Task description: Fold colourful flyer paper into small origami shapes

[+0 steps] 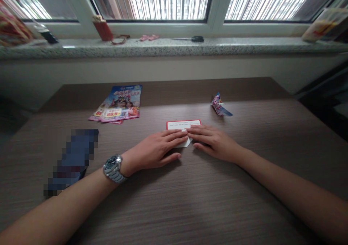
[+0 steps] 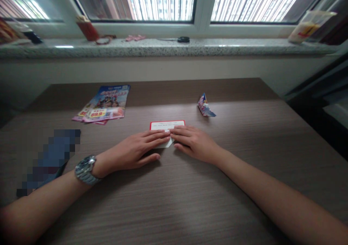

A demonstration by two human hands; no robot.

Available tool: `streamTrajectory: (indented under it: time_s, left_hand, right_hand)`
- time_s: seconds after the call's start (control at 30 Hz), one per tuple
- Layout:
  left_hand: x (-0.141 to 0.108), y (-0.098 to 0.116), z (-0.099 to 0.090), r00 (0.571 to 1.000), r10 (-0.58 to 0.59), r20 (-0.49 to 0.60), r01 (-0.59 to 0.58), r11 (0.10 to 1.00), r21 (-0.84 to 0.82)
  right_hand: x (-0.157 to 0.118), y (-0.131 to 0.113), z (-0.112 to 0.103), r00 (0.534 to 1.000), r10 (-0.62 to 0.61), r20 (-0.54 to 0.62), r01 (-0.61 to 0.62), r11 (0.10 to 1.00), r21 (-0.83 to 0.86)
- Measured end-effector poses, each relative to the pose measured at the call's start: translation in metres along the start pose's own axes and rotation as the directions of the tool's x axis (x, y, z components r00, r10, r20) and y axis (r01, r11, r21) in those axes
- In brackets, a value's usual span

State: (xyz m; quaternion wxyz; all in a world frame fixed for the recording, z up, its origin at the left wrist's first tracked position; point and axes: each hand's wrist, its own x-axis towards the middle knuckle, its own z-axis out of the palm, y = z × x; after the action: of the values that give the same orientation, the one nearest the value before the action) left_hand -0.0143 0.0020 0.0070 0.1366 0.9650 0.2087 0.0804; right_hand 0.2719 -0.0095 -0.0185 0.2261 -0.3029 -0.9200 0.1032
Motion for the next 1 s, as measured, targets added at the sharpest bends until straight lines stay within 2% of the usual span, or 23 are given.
streamTrajectory:
  time_s: [0.2,0.43,0.63,1.0]
  left_hand:
    - [0.0003,0.0003,-0.0063,0.999,0.026,0.048,-0.025,1.000,-0.008]
    - [0.0007,0.0007,-0.0084,0.996,0.077,0.036,-0.077,0.997,-0.010]
    - [0.0003,0.0027,-0.0100,0.998,0.057,0.004,-0.057,0.997,-0.046]
    - [-0.0001,-0.0030,-0.0027,0.993,0.115,-0.026,-0.115,0.993,0.032]
  right_hand:
    - [-0.0002,-0.0001,0.0004,1.000,0.022,0.002,-0.022,0.999,0.050]
    - [0.0014,-0.0024,-0.0021,0.999,0.035,0.013,-0.036,0.997,0.069]
    - [0.0016,-0.0021,-0.0021,0.999,0.032,-0.002,-0.032,0.995,0.093]
    - [0.0011,-0.0010,-0.0010,1.000,0.013,-0.010,-0.012,0.996,0.085]
